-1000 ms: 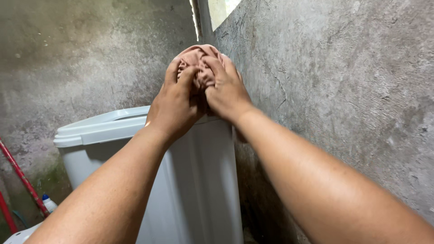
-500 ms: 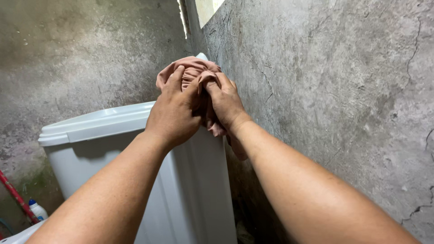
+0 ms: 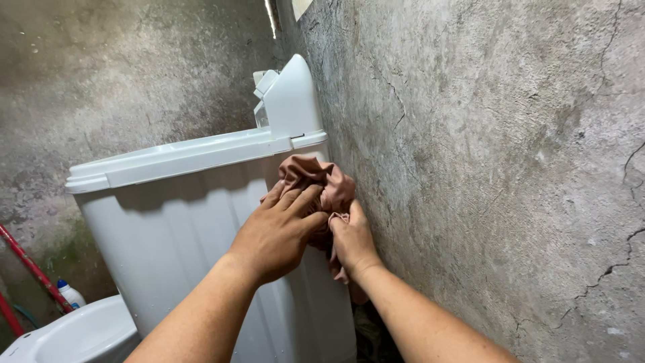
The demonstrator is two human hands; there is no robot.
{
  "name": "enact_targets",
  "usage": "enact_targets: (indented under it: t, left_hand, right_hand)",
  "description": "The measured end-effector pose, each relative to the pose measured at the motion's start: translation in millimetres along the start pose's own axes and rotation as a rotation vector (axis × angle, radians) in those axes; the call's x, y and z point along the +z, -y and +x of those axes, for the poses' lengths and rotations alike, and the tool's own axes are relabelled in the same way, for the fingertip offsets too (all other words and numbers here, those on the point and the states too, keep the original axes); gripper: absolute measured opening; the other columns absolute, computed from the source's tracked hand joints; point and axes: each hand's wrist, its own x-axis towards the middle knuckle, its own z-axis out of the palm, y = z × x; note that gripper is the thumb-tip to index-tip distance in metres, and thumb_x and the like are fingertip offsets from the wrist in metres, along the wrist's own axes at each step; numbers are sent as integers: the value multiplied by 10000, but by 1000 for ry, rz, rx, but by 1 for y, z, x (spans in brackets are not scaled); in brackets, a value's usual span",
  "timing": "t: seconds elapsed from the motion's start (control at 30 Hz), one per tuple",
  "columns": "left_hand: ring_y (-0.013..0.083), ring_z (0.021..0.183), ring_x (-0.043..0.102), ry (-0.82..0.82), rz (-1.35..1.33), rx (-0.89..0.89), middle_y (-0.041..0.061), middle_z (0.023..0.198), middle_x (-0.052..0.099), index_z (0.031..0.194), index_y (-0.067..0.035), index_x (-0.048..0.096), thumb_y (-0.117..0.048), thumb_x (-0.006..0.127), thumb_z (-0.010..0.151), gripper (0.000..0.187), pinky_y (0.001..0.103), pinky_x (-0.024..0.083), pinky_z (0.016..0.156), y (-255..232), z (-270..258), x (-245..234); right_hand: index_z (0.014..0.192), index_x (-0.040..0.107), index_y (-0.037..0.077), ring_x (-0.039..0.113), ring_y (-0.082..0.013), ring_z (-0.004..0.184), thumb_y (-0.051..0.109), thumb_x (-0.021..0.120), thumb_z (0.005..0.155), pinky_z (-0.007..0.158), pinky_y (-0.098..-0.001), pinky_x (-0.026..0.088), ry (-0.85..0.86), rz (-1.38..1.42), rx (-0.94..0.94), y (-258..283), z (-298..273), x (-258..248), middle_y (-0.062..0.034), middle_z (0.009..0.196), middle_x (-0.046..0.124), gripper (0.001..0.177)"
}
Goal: The person heats the end of a white plastic hose with a lighter and attaches a piece of black fabric, then wipes the exterior of a white washing machine using a cloth.
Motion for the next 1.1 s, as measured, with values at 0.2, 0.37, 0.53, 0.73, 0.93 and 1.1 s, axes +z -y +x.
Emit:
enact_targets:
  t: [0.2,0.37,0.53,0.73,0.93,1.1]
  left_hand:
    - [350,1503,266,-289,56,-136,186,1568,378,1425,-220,511,-336,701,798,665,487,187,1225,25,32,-22]
    - [356,1489,266,-219,-104,-152,192,1560,365,1440,-188,478,-403,715,829,690,496,186,1208,24,18,-18]
    - [336,1511,255,-5,9,-97,173,1602,341,1478,-197,448,-322,673,819,708,472,175,1221,-1,-21,19]
    - [344,1514,207,18,181,-51,150,1617,319,1541,-176,370,-413,599,857,760,513,104,1228,-24,-37,35]
    - [332,1550,153,-47,172,-155,164,1659,259,1556,-172,341,-556,568,835,848,483,79,1227,11,6,-5]
    - [263,1558,157,-105,386,-30,100,1664,245,1548,-108,316,-471,521,946,732,500,112,1261,30,22,-17]
  right_hand:
    - [1488,288,127,643,-265,1097,126,637,844,924,-385,562,162,-63,-193,71,57,9,-142,1240,599,732]
    - [1506,341,140,587,-401,1270,170,717,792,1066,-460,502,42,-451,-393,45,48,14,-218,1374,572,807]
    - [1495,248,182,466,-472,1320,241,820,689,1058,-494,465,5,-673,-185,-15,-31,8,-262,1470,393,990]
    - [1482,244,206,483,-455,1320,280,840,690,1069,-472,475,33,-743,-85,-20,-56,4,-241,1491,391,994]
    - [1543,196,158,441,-409,1382,345,912,670,1091,-453,448,77,-598,-272,34,14,12,-237,1485,401,1144]
    - [1509,190,132,543,-344,1306,183,848,648,1048,-424,526,175,-197,-250,62,71,17,-223,1421,508,1086]
